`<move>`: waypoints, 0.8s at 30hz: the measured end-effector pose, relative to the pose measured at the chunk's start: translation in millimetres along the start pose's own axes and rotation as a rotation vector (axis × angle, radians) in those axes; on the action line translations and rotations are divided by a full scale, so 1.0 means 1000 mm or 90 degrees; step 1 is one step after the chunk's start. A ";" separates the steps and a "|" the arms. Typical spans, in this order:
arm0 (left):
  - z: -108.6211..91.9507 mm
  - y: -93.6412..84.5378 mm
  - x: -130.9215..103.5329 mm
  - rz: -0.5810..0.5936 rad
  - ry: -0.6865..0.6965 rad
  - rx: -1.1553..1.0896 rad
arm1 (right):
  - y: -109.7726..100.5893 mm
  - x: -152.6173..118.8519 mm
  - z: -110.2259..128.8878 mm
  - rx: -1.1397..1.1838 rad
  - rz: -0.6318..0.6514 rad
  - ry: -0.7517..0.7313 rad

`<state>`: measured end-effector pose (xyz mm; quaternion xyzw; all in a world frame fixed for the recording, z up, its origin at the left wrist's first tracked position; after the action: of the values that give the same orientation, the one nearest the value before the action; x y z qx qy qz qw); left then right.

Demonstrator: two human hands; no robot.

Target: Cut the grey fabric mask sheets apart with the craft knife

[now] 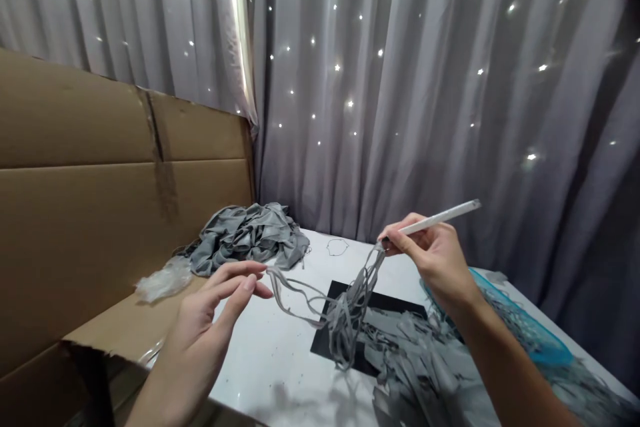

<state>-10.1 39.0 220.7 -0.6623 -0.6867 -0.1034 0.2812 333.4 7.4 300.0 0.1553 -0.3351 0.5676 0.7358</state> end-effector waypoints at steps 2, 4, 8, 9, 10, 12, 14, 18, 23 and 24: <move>-0.004 0.008 -0.001 -0.001 -0.001 -0.001 | 0.004 0.002 0.002 0.000 0.011 0.000; -0.012 0.017 -0.004 0.004 0.009 -0.010 | 0.007 0.004 0.006 -0.006 0.018 -0.009; -0.025 0.047 -0.011 0.058 0.010 -0.047 | 0.015 0.006 0.018 -0.038 0.053 -0.037; -0.027 0.056 -0.014 0.074 0.006 -0.059 | 0.018 0.006 0.020 -0.049 0.067 -0.045; -0.029 0.066 -0.018 0.089 0.000 -0.071 | 0.020 0.005 0.022 -0.059 0.079 -0.053; -0.032 0.084 -0.025 0.116 -0.012 -0.091 | 0.025 0.003 0.026 -0.067 0.096 -0.065; -0.034 0.103 -0.033 0.159 -0.017 -0.110 | 0.028 0.002 0.028 -0.055 0.103 -0.068; -0.030 0.122 -0.044 0.239 -0.028 -0.138 | 0.028 0.004 0.033 -0.029 0.084 -0.069; -0.004 0.100 -0.042 0.194 -0.055 -0.144 | 0.012 0.010 0.037 0.005 0.046 -0.055; 0.000 0.094 -0.041 0.175 -0.059 -0.153 | 0.009 0.011 0.037 0.015 0.048 -0.044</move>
<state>78.9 14.1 177.8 -0.7829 -0.5846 -0.1143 0.1796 314.4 -4.3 332.6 0.1707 -0.3590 0.5934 0.6998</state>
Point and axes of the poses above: each hand's wrist, its own x-axis towards the middle knuckle, its own y-axis out of the palm, z = x × y, the point moved 5 cm from there along x, towards the middle knuckle, and after that the axes turned 2 degrees about -x, right-handed, at the moved point
